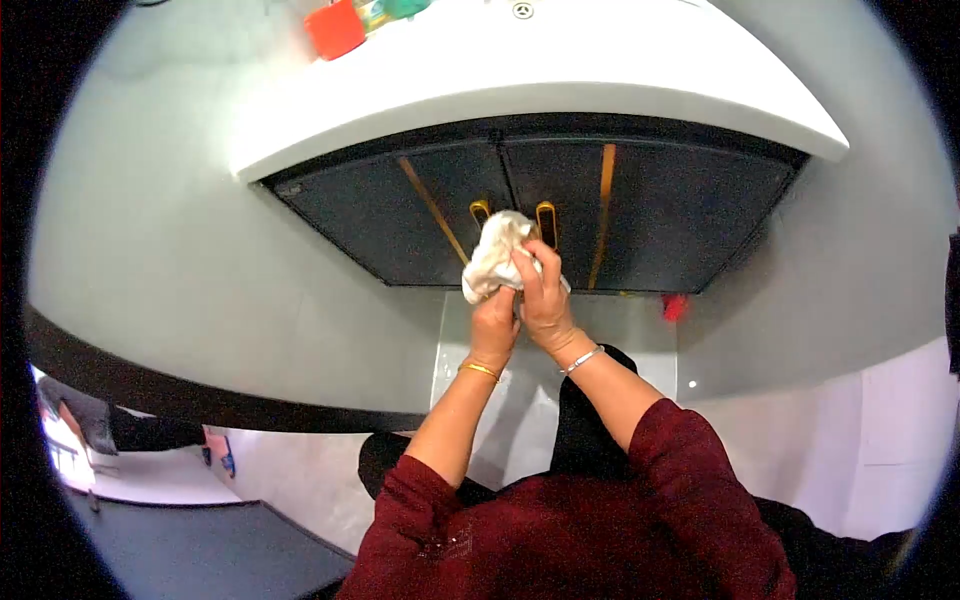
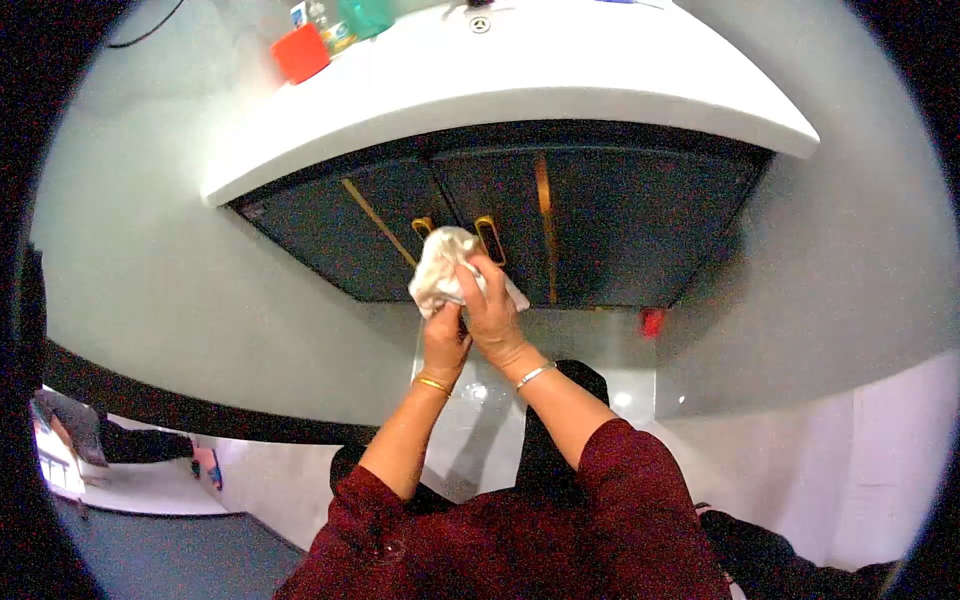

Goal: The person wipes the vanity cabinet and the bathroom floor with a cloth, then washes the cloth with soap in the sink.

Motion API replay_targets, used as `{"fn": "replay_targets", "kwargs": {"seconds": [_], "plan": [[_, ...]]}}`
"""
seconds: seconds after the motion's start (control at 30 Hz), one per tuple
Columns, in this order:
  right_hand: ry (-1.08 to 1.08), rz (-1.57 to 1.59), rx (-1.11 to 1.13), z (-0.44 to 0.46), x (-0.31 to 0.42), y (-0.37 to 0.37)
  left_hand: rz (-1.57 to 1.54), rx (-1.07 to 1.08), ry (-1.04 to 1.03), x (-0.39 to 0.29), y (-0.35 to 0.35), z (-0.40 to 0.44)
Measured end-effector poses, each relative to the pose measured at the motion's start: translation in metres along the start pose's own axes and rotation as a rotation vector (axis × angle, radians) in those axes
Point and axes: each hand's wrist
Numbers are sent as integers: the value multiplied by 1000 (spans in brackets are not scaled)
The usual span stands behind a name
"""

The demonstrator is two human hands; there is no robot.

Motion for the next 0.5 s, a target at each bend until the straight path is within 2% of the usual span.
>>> {"fn": "replay_targets", "kwargs": {"seconds": [0.07, 0.13, 0.2, 0.23, 0.27, 0.3, 0.33, 0.37, 0.4, 0.47, 0.5], "plan": [[-82, -13, 105, -38, -16, -22, -29, 102, 93, 31, -34, -29], [-188, -4, 257, -60, -20, -38, -101, 211, 351, 27, -45, -40], [-420, 86, 388, -81, -13, -37, -365, 203, 431, 13, -62, -57], [-507, 145, 405, -102, -21, -44, -508, 288, 456, 30, -79, -80], [-589, 207, 425, -122, -35, -53, -884, 305, 546, 46, -100, -105], [-788, 341, 491, -135, -46, -55, -1077, 379, 764, 17, -73, -102], [-993, 480, 562, -143, -52, -55, -1159, 389, 730, 17, -64, -114], [-1142, 682, 573, -138, -42, -36, -1313, 399, 781, 18, -48, -118], [-1177, 808, 542, -139, -37, -28, -1474, 404, 825, 14, -29, -120], [-1224, 1047, 490, -133, -32, -17, -1362, 384, 745, 5, -6, -119], [-1183, 1143, 465, -116, -19, -3, -1098, 484, 656, -1, 16, -111]]}}
Point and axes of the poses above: each hand's wrist, its own z-axis towards the middle knuckle, its own y-axis out of the back of the hand, x = y × z, and after that the axes turned 15 degrees about x, right-handed
